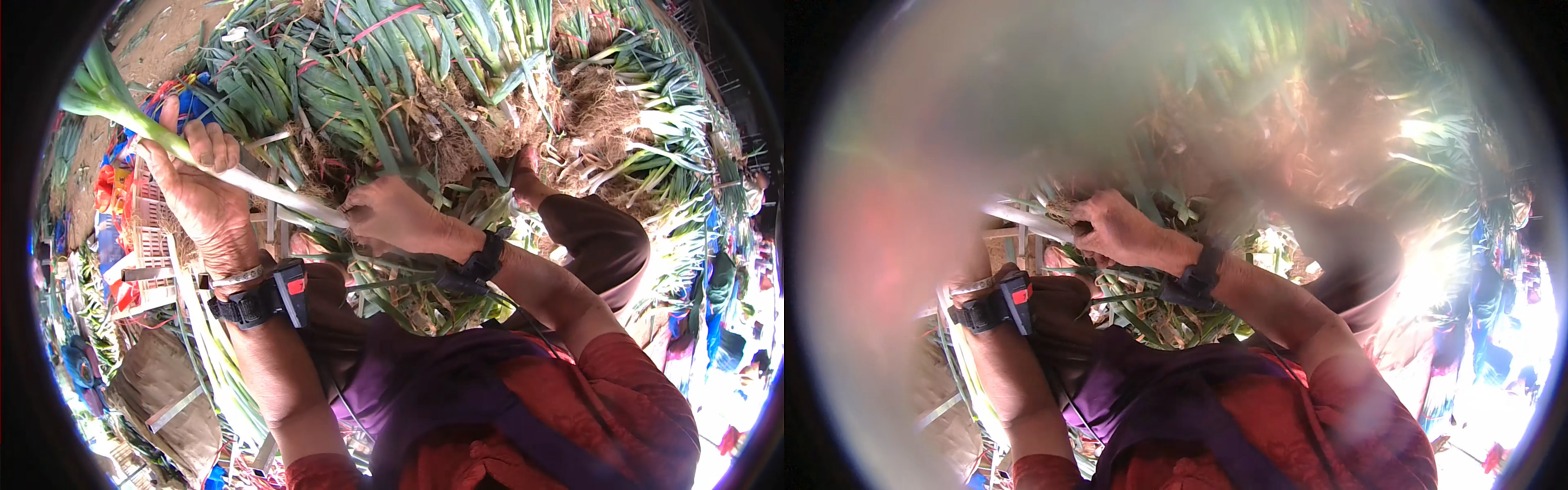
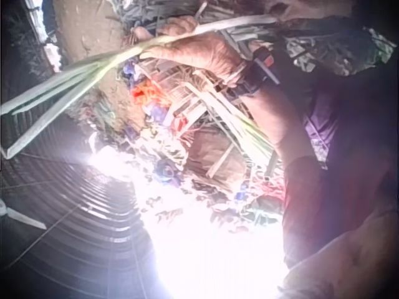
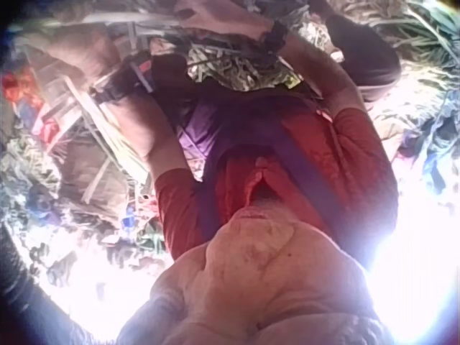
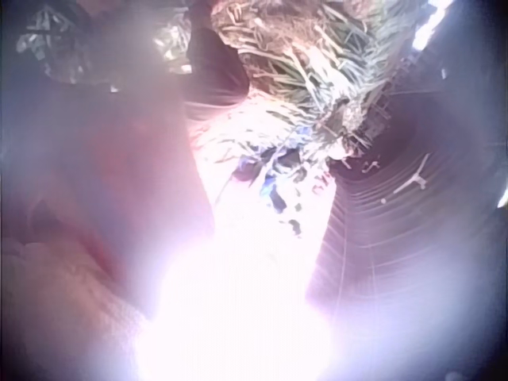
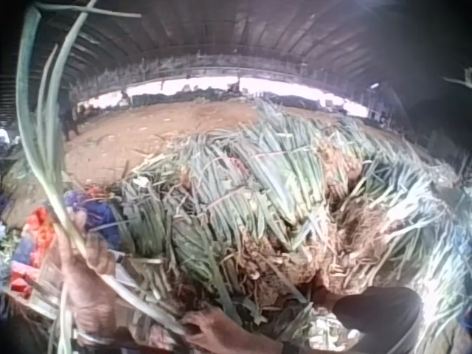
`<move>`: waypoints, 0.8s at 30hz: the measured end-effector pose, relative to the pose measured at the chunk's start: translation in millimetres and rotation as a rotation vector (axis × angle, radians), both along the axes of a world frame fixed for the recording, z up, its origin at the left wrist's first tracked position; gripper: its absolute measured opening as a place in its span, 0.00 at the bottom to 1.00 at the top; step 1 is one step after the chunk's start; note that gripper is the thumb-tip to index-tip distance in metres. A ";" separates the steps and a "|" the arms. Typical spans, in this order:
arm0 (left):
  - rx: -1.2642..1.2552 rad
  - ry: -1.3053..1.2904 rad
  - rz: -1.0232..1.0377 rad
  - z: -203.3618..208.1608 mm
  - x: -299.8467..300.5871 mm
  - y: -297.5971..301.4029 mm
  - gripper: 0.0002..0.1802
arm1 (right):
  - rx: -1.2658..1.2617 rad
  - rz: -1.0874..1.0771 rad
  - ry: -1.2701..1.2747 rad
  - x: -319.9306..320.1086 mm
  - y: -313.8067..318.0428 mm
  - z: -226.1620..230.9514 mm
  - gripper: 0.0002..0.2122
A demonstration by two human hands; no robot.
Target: The recorder is cleaning green onions by stripping off dirty outer layers and sorting them.
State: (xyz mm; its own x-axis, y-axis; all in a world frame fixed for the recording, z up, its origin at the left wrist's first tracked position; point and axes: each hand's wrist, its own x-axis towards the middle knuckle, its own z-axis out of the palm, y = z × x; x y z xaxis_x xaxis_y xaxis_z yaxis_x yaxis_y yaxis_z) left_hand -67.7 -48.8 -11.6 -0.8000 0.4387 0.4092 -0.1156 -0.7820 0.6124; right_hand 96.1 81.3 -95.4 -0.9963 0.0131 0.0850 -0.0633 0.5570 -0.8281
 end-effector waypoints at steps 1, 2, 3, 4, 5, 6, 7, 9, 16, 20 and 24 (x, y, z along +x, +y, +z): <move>-0.018 -0.018 0.035 2.9 4.0 4.6 0.25 | 0.048 0.001 0.090 1.6 2.8 -16.5 0.07; -0.042 -0.036 0.079 3.4 3.4 3.7 0.25 | 0.092 0.006 0.180 -2.6 0.4 -22.7 0.06; -0.067 -0.033 0.092 -0.5 -1.5 1.4 0.23 | 0.061 -0.016 0.178 -3.7 -2.5 -28.8 0.06; -0.070 -0.125 0.073 -7.0 1.9 1.8 0.22 | -0.118 -0.063 0.073 0.4 -3.9 -34.4 0.05; -0.071 -0.191 0.076 -7.3 5.4 -1.8 0.22 | -0.300 -0.116 -0.015 -0.7 -10.9 -29.6 0.05; -0.067 -0.240 0.085 -6.0 5.4 -4.6 0.21 | -0.626 -0.173 -0.202 5.9 -13.5 -14.4 0.04; -0.102 -0.290 0.140 -3.9 4.7 -2.2 0.22 | -0.557 -0.154 -0.167 7.4 -10.9 -4.3 0.04; -0.149 -0.384 0.180 6.2 11.7 4.5 0.22 | -0.453 -0.094 -0.083 8.0 -3.9 4.5 0.04; -0.120 -0.245 0.116 0.3 11.1 8.2 0.25 | -0.676 -0.150 -0.336 17.9 -4.6 1.4 0.05; -0.118 -0.188 0.122 0.7 16.2 17.9 0.28 | -0.896 -0.233 -0.379 28.3 -5.4 -3.6 0.07; -0.201 -0.182 0.148 -0.5 18.3 27.8 0.30 | -0.890 -0.219 -0.253 38.4 -10.3 9.4 0.09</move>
